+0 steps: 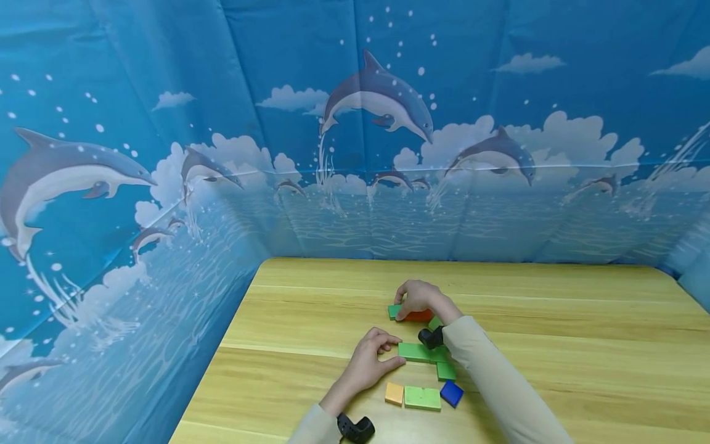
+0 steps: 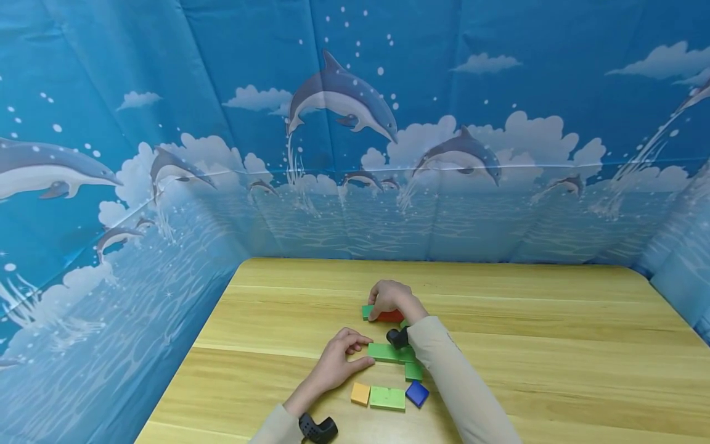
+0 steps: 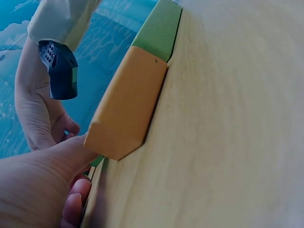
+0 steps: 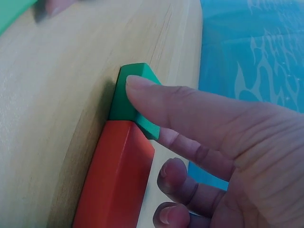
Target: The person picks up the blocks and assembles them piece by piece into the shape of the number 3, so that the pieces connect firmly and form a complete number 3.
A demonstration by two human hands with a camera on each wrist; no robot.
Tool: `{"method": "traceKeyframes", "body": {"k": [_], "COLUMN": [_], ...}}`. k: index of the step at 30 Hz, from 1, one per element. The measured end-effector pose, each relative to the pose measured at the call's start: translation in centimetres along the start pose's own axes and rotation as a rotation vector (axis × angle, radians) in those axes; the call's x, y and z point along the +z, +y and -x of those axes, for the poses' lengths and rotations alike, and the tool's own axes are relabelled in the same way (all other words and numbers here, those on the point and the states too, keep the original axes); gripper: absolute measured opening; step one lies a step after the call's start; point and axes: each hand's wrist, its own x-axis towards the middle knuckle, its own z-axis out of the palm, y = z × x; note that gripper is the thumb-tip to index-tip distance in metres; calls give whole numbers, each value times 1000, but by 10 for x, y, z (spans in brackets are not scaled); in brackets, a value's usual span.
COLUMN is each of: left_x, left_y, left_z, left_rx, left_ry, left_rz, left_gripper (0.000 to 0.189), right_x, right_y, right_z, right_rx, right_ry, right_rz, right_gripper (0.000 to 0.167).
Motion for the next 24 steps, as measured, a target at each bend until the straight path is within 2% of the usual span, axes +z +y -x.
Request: {"method": "traceKeyframes", "body": {"k": [4, 8, 12, 18, 24], "left_x": [0, 1, 3, 3, 3], "left_y": [0, 0, 2, 3, 5], "left_z": [0, 0, 0, -1, -1], "left_rx": [-5, 1, 8, 15, 2], "left_ry": [-2, -7, -11, -14, -19], "left_rz": [2, 12, 16, 10, 14], "left_gripper": [33, 33, 34, 34, 35], "right_x": [-1, -6, -14, -27, -25], "right_y": [0, 5, 15, 37, 61], "right_z": [2, 10, 23, 53, 89], "right_rx": [-23, -34, -68, -151, -171], "right_ry": [-2, 27, 131, 277, 393], "right_rz": [-9, -111, -225, -299, -298], "right_gripper": [28, 28, 31, 37, 38]}}
